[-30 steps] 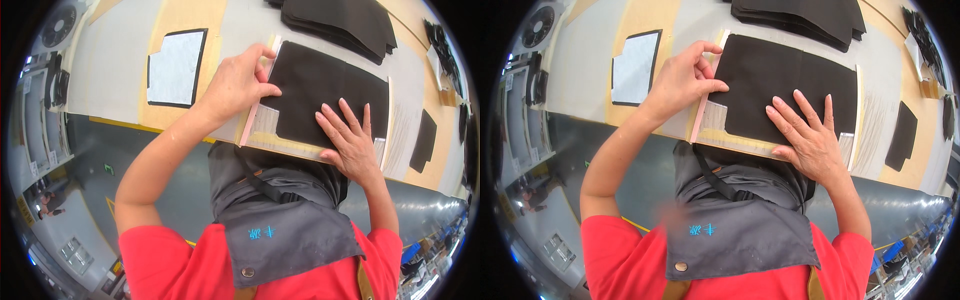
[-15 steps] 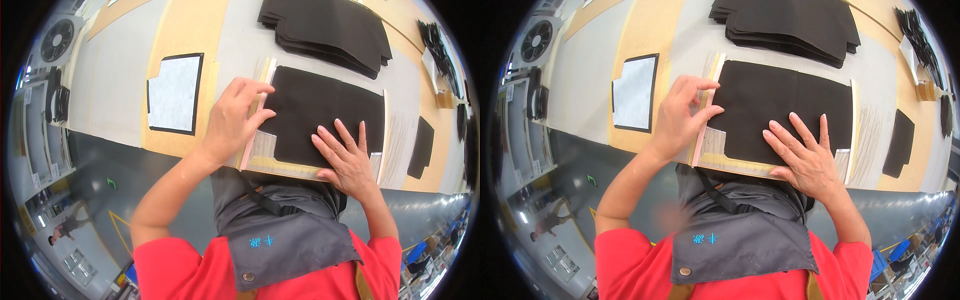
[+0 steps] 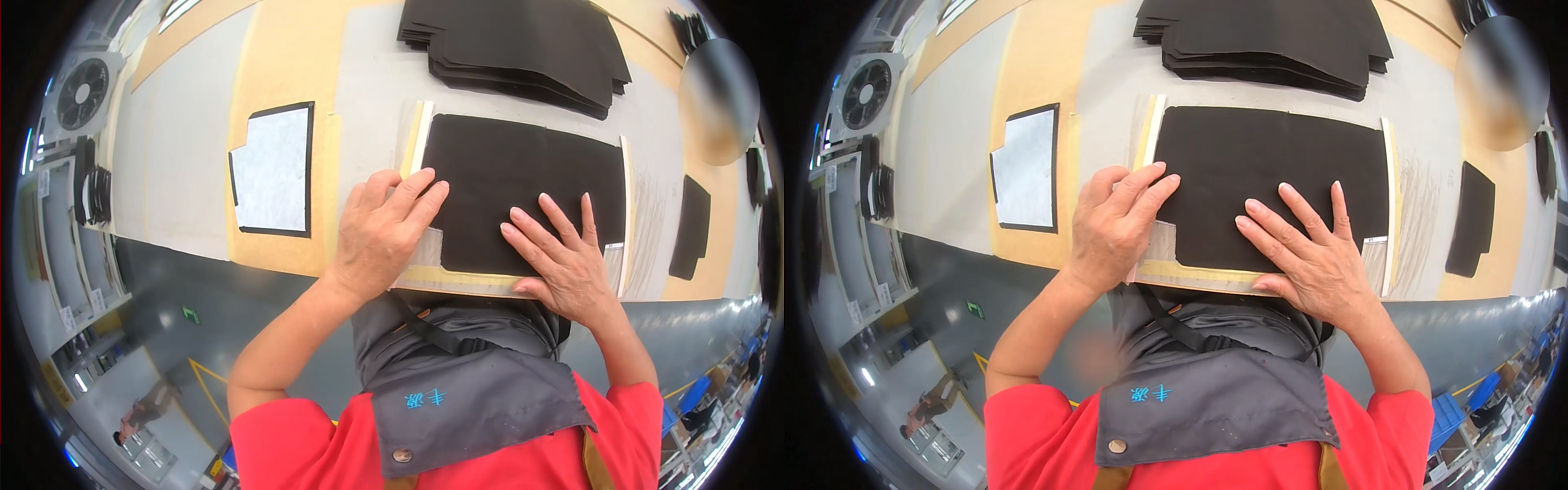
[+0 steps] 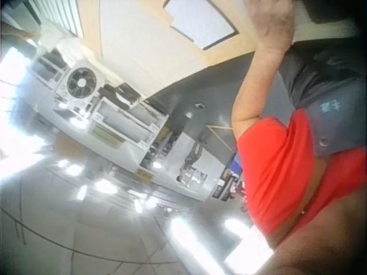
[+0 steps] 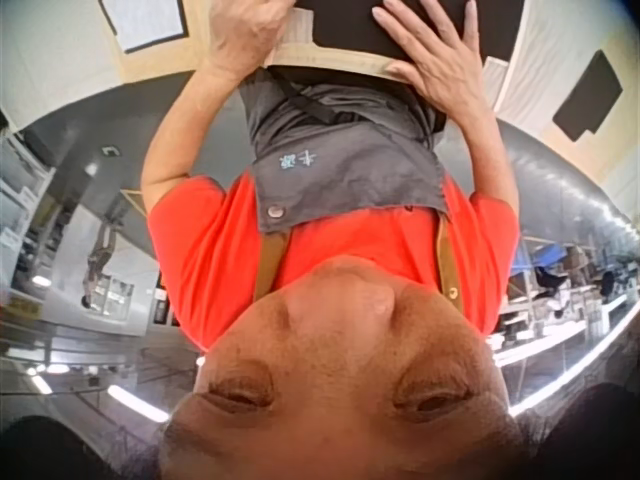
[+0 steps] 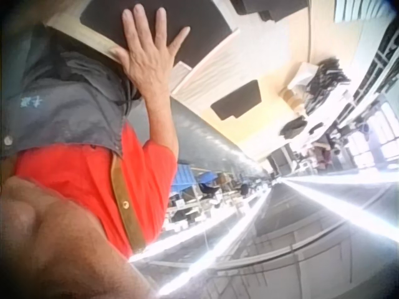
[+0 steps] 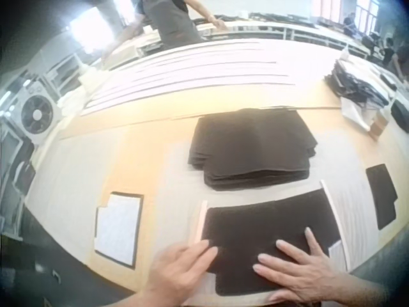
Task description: The person assembles small black pouches by hand at a workbench. They pick up a black fabric piece and a white insert, place the insert inside the fabric, and fold the fabric over to enclose it. The person repeats this process for multiple units, stacking the finished pouches on the table.
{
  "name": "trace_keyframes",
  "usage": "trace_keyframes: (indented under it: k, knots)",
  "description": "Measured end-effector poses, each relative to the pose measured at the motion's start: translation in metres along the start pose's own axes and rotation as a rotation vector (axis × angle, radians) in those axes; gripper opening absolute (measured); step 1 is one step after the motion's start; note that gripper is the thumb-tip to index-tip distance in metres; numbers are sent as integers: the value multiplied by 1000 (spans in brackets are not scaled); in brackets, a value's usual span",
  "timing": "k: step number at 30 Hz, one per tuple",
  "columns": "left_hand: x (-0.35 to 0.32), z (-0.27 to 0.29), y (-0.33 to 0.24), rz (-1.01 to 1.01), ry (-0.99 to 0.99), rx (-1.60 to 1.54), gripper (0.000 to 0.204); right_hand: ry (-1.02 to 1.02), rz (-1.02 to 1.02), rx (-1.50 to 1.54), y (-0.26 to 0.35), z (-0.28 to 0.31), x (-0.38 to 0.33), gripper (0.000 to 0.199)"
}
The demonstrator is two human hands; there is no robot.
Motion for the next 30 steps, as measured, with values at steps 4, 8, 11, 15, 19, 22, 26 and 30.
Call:
trace_keyframes:
  k: [4, 8, 11, 15, 19, 22, 26, 30]
  knots:
    - [8, 0, -11, 44, 5, -25, 38, 14, -3, 2, 0, 0, 1, 70]
    - [23, -23, -39, -1, -16, -273, 39, -6, 5, -13, 0, -1, 2, 70]
    - [29, -38, -56, -6, -26, -383, 41, -4, 6, -33, 1, -4, 0, 71]
    - [28, -45, -60, 65, -41, -430, 39, -32, 19, -32, 2, -5, -1, 72]
    - [29, -46, -55, 139, -56, -451, 37, -25, 14, -41, 2, -5, 0, 73]
    - [32, -47, -57, 160, -19, -412, 39, -9, 0, -30, 2, -4, -2, 72]
    - [39, -44, -57, 125, 34, -270, 40, -60, 3, 48, -2, -3, -2, 74]
    - [54, -50, -54, 34, -41, -194, 37, -202, -9, 199, -7, 7, -6, 70]
Point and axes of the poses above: each hand's wrist, its own x-axis towards the middle knuckle, its own z-axis out of the back of the hand, y = z × x, the point moved 6 cm from there along x, towards the middle knuckle, and after that the axes turned 3 degrees about z, right-handed, at the moved point
